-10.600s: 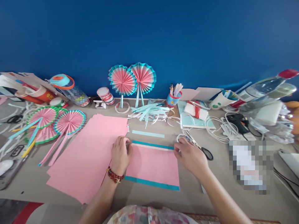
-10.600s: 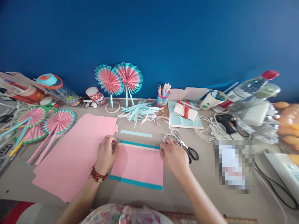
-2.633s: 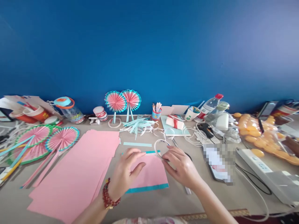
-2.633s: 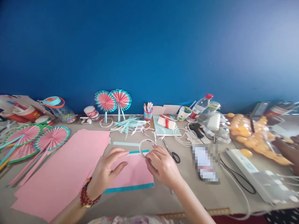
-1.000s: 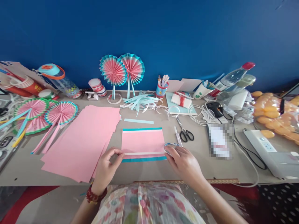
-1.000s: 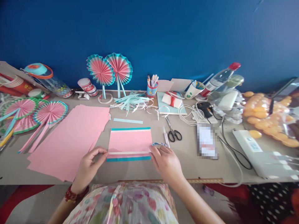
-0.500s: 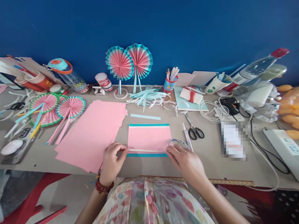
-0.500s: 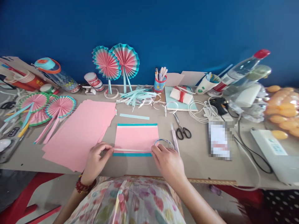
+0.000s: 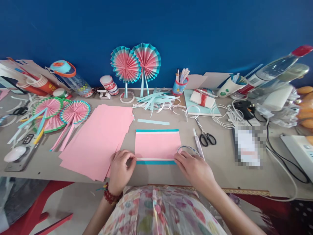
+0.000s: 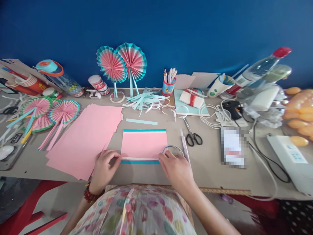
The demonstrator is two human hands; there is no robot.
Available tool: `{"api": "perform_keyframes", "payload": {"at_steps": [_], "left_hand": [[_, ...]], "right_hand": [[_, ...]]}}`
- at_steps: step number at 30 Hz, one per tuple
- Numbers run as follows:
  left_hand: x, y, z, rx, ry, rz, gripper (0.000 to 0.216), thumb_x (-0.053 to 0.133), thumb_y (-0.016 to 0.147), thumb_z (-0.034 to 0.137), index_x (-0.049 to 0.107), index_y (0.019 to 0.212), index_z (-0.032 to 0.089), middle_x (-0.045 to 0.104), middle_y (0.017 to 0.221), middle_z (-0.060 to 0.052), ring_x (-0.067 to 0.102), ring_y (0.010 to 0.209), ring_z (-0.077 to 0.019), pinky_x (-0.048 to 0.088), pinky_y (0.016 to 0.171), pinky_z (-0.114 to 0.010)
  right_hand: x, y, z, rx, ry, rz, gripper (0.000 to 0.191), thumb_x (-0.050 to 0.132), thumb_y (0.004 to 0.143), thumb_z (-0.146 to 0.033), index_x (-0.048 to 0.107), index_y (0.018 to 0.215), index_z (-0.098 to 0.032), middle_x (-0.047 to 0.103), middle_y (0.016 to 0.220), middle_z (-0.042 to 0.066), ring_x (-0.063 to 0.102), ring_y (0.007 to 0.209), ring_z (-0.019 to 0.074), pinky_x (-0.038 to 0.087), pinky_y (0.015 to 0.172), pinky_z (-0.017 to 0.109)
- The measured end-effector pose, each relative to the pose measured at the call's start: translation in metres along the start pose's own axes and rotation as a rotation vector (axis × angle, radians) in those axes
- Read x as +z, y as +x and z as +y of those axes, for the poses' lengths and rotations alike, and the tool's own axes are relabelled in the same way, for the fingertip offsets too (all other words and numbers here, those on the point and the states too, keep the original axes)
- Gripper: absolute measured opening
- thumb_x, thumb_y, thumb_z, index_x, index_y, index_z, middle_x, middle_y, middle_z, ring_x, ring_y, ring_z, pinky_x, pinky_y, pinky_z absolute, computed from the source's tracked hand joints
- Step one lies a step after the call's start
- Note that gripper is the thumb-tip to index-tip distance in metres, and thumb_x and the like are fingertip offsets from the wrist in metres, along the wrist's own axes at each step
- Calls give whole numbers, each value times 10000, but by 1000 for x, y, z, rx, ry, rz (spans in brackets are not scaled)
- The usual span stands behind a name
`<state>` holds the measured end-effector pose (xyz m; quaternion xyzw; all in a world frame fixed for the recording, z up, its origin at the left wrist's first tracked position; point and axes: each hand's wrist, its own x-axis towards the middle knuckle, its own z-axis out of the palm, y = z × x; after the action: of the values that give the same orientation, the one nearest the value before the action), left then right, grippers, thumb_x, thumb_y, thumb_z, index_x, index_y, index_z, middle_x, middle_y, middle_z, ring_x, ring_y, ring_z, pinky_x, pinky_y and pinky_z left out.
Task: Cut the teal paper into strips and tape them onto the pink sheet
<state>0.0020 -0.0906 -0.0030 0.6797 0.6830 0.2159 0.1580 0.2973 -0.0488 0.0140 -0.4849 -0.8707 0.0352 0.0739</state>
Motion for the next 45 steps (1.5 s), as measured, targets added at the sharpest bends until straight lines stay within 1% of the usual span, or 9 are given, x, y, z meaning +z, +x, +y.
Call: {"api": "perform_keyframes", "payload": {"at_steps": [4,11,16,22,25,33,41,45], "left_hand": [[0,0,0,11,19,-11,103,563,907,206,608,816,231,685,894,-12,604,897,-226,351,894,-388],[3,-2,0,13,47,-5,87,579,897,204,594,816,232,675,880,-10,585,881,-234,343,890,-398],[2,-2,-1,16,44,-13,85,579,890,203,592,811,232,673,884,-12,590,881,-231,352,881,-385],[1,-2,1,23,64,-20,89,572,894,197,589,814,233,671,889,-14,592,892,-235,353,880,-384],[2,-2,1,20,75,-26,81,574,896,207,594,821,233,668,891,-17,584,894,-236,352,883,-386],[1,-2,3,-8,108,-51,87,563,910,223,601,832,234,665,906,-18,576,909,-234,355,896,-390],[0,-1,4,5,110,-41,77,570,902,208,602,838,233,661,899,-12,581,895,-230,360,892,-390],[-1,0,4,15,104,-44,88,564,910,221,608,835,233,662,899,-16,581,898,-230,358,890,-392]], "right_hand": [[0,2,1,-3,22,-26,292,388,1027,-306,622,864,-244,655,818,8,488,556,145,258,544,324],[2,6,2,0,-43,-70,224,447,989,-280,611,843,-238,646,804,3,420,508,132,248,550,322],[0,8,4,-16,-32,-124,187,464,971,-264,606,852,-238,649,820,-2,453,523,132,256,568,322],[-1,9,3,22,-33,-136,134,496,959,-272,596,875,-241,663,835,-6,477,537,144,271,575,320],[-2,10,3,38,-6,-163,139,486,964,-264,599,886,-242,672,851,-4,499,554,142,258,569,313],[-9,14,2,94,19,-303,170,455,985,-279,601,906,-243,674,902,-8,533,613,138,238,576,295],[-12,16,3,97,35,-357,192,431,991,-273,616,947,-242,676,948,9,560,678,144,273,603,294],[-12,16,4,95,30,-378,217,418,1008,-307,624,978,-245,676,985,10,574,713,151,280,610,301]]}}
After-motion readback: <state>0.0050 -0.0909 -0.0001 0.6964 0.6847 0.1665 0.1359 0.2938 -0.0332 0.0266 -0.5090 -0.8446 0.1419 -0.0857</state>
